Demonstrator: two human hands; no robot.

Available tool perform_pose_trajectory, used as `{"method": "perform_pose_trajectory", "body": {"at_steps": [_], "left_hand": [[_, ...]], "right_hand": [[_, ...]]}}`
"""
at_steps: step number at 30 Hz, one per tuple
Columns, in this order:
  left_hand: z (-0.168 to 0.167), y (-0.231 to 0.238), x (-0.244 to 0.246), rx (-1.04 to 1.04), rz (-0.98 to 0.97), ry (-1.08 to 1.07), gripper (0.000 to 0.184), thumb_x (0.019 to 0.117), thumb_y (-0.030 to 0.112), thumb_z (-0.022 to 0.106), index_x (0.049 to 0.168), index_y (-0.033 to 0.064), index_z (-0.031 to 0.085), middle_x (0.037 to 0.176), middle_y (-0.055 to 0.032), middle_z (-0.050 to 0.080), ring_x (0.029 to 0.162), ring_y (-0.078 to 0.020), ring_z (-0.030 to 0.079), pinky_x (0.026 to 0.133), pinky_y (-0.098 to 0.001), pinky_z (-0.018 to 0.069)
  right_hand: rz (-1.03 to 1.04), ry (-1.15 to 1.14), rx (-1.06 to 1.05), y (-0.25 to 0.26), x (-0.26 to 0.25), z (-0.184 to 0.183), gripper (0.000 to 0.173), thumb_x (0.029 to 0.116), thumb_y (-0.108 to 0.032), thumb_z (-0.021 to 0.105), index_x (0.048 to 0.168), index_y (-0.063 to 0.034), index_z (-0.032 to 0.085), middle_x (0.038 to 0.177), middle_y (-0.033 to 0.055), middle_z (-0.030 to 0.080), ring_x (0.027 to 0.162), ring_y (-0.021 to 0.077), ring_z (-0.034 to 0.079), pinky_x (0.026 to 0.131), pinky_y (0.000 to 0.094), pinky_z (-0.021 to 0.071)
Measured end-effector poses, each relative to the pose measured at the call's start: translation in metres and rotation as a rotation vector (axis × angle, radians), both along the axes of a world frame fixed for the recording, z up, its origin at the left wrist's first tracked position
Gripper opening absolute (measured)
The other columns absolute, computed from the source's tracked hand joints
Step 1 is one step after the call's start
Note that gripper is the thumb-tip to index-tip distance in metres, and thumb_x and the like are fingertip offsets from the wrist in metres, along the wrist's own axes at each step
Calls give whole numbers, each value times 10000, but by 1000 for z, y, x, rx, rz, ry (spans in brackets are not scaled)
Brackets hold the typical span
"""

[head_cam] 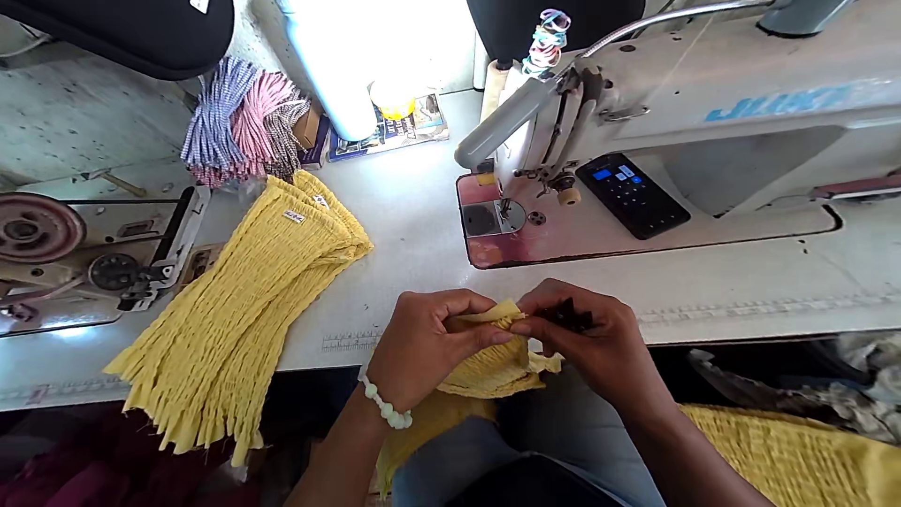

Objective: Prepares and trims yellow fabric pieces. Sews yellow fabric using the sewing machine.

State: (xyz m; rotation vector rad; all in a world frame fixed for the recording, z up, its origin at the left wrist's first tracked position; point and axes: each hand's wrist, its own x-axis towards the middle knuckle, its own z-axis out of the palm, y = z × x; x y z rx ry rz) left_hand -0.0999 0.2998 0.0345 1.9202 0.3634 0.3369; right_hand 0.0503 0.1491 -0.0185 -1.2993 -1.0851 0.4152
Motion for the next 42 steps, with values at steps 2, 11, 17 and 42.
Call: {"method": "perform_pose_trajectory", "body": {"at_steps": [2, 11, 17, 42], "left_hand": [[0, -1, -2, 32, -4, -24, 206, 885, 217, 791, 996, 46, 763, 891, 44, 751, 805, 45, 689, 741, -127, 572], [-12, 20, -14, 34, 236, -17, 53, 897, 90, 750, 945, 68, 740, 786, 30, 701, 666, -12, 635, 604, -189, 540], [-13, 41, -15, -1, 187, 54, 108, 936, 92, 720, 1032, 54, 750, 946, -7, 733, 827, -52, 687, 745, -228, 582], [-19, 58, -34, -72, 191, 73, 100, 931, 80, 727, 1017, 29, 728, 869, -26, 711, 753, -41, 655, 698, -207, 550]], "right_hand": [[4, -35, 0, 1, 1, 0, 144, 946, -204, 721, 945, -61, 705, 832, -71, 667, 667, -88, 566, 578, 60, 470], [-95, -437, 130, 8, -55, -6, 144, 1037, -147, 578, 1016, -36, 667, 843, 69, 628, 746, 66, 591, 666, 158, 496], [884, -690, -128, 35, -178, -95, 82, 879, 41, 670, 936, 19, 726, 904, 172, 708, 881, 340, 718, 641, 438, 590], [872, -230, -779, 93, -189, -122, 228, 1000, -114, 583, 1114, 41, 704, 1092, 227, 708, 1047, 378, 673, 927, 561, 499]]}}
